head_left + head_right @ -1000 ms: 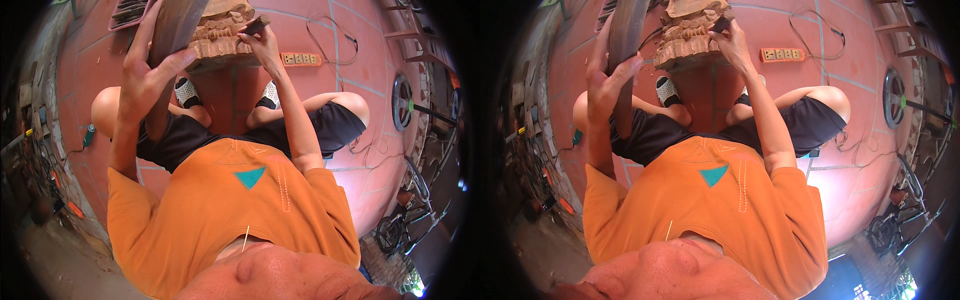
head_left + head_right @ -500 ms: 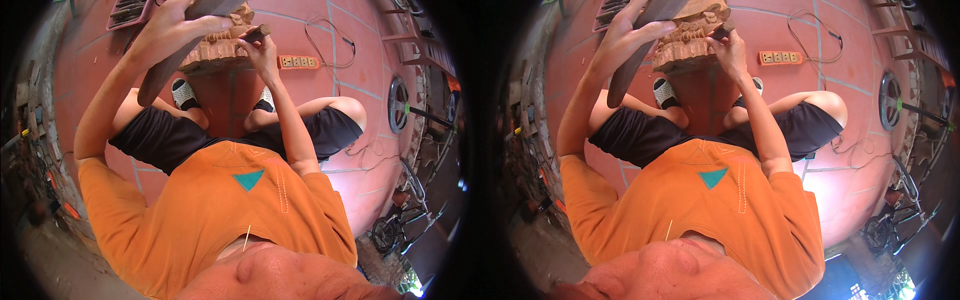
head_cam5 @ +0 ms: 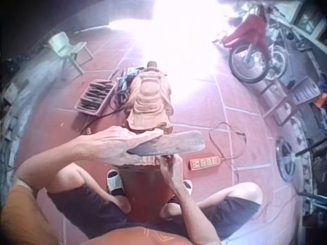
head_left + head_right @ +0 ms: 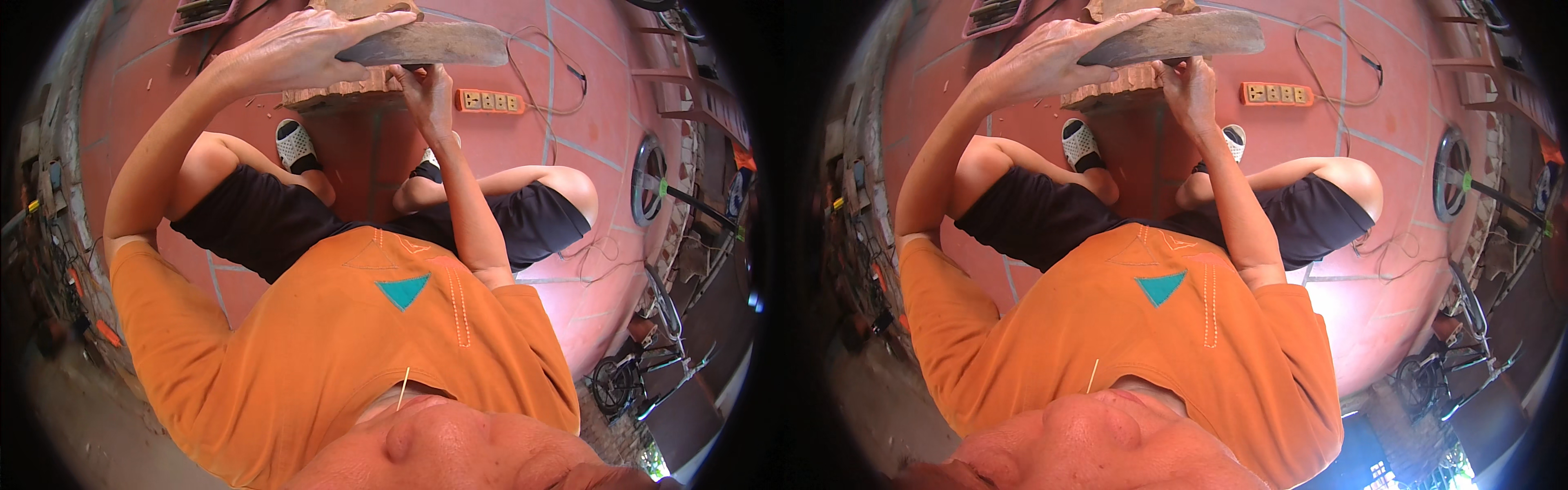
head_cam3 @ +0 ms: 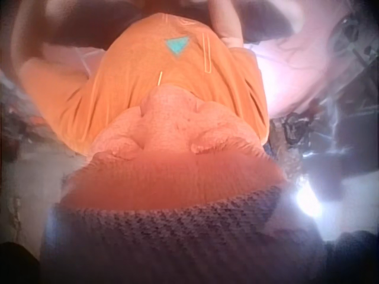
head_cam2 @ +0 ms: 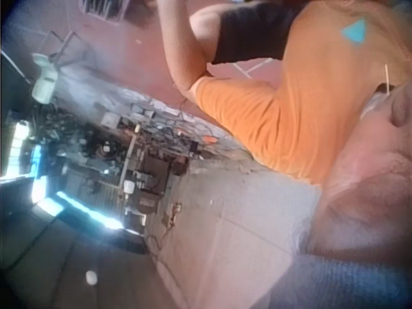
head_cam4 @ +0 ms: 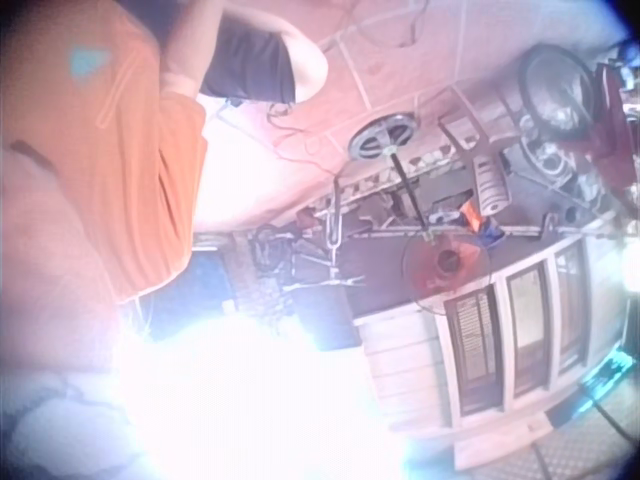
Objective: The person sits on the floor and carves a wooden block using a chisel and mallet. They repeatedly strike the chisel to remove wood chips and shape the piece.
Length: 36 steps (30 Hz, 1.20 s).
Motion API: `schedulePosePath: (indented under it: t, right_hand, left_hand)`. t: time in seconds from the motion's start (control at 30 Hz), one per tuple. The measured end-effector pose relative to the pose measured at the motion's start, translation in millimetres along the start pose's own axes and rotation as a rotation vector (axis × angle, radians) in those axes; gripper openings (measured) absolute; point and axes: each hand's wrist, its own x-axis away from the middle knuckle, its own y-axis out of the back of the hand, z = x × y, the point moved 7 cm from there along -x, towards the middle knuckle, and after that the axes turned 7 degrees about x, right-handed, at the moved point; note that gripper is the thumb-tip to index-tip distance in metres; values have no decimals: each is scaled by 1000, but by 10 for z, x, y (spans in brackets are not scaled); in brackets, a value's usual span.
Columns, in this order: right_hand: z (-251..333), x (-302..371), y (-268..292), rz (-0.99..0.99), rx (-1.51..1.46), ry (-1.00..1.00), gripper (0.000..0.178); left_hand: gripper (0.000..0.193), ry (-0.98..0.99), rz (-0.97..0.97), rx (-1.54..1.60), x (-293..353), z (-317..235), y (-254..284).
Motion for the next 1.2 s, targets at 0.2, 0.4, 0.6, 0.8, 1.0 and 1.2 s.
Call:
schedulePosePath:
  t: [0.2, 0.4, 0.6, 0.8, 1.0, 1.2]
  right_hand:
    - [-91, 2, 12, -33, -188, -16, 26]
    - [-182, 17, -45, 60, -76, -87, 22]
    - [-358, 59, -79, -11, -611, -268, 18]
    - [-182, 169, 9, -25, -541, -247, 21]
    - [-217, 197, -17, -77, -575, -237, 22]
    - [20, 211, -19, -70, -325, -80, 22]
  left_hand:
    - [76, -80, -118, 23, -43, -294, 178]
    - [72, -358, -317, -475, -62, -86, -192]
    - [77, -8, -111, -10, -64, 176, 90]
    - [82, 169, -89, -3, 34, 39, 168]
    - [83, 70, -112, 60, 66, 30, 149]
    - [79, -70, -179, 44, 87, -190, 177]
